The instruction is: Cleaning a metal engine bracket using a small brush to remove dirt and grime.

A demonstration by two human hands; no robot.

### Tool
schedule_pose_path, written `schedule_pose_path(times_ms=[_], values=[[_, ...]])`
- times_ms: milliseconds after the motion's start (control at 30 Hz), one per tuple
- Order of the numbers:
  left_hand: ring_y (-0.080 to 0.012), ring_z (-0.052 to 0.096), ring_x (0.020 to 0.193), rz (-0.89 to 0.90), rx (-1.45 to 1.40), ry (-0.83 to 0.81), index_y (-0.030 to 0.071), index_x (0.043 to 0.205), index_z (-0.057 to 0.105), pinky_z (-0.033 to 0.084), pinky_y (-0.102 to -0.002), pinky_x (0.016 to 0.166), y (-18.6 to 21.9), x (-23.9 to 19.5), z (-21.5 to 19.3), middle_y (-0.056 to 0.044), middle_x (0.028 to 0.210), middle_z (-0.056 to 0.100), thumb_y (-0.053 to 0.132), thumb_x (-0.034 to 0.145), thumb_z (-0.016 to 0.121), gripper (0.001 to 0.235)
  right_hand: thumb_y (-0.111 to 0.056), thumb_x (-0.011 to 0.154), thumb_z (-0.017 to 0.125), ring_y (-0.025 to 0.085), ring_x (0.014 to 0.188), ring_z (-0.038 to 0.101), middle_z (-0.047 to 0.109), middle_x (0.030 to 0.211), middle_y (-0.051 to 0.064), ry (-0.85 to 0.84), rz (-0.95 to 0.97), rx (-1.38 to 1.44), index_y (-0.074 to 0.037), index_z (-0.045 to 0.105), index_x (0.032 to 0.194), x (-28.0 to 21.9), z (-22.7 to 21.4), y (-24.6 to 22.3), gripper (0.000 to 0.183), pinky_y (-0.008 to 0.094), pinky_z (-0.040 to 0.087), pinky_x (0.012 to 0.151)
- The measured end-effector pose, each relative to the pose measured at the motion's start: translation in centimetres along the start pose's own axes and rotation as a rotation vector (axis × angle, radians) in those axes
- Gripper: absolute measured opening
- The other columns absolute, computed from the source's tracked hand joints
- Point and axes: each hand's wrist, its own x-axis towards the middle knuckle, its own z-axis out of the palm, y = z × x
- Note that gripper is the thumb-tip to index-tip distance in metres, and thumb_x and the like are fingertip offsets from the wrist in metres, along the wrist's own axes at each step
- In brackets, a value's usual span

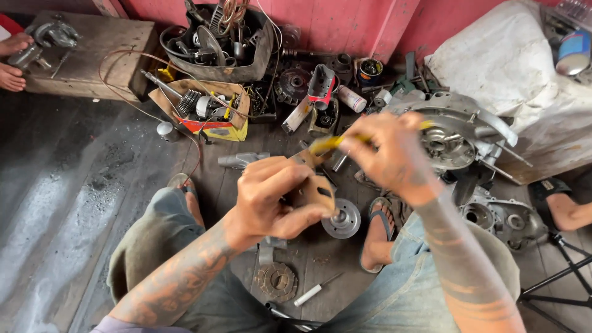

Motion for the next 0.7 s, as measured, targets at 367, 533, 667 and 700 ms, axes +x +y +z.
schedule_pose_path(times_ms=[367,533,667,700], values=[[-0.0187,0.05,0.041,-0.132,-0.067,0.07,0.003,0.086,0.066,0.047,-0.03,0.043,0.2,0.0,-0.2,-0.005,0.054,0.053,0.036,0.089,0.078,0.035,-0.025,0.096,0.074,0.022,0.081,0.058,0.058,0.073,-0.002,0.209,-0.009,-0.342,-0.024,0.067,0.09,0.7,-1.9,1.4,0.009,0.04,0.028,0.091],[-0.0196,0.05,0.042,-0.113,-0.028,0.079,0.003,0.085,0.066,0.048,-0.03,0.045,0.7,0.5,-0.1,-0.003,0.054,0.053,0.034,0.088,0.08,0.033,-0.03,0.092,0.073,0.014,0.084,0.066,0.067,0.075,-0.008,0.08,-0.063,0.068,-0.028,0.071,0.086,0.3,-1.0,-1.4,0.006,0.035,0.03,0.089],[-0.0193,0.048,0.041,-0.143,-0.044,0.087,0.004,0.085,0.064,0.047,-0.03,0.044,0.3,0.0,-0.3,-0.003,0.053,0.053,0.032,0.091,0.077,0.032,-0.032,0.096,0.072,0.016,0.085,0.059,0.061,0.077,-0.007,0.173,-0.018,-0.265,-0.03,0.068,0.092,0.4,-1.4,1.3,0.007,0.041,0.026,0.094],[-0.0193,0.048,0.041,-0.141,-0.043,0.093,0.004,0.085,0.064,0.047,-0.03,0.044,0.4,0.1,-0.2,-0.003,0.053,0.053,0.032,0.091,0.077,0.032,-0.032,0.096,0.072,0.016,0.085,0.059,0.061,0.077,-0.007,0.17,-0.023,-0.269,-0.03,0.068,0.092,0.2,-1.3,-0.1,0.007,0.041,0.026,0.094]])
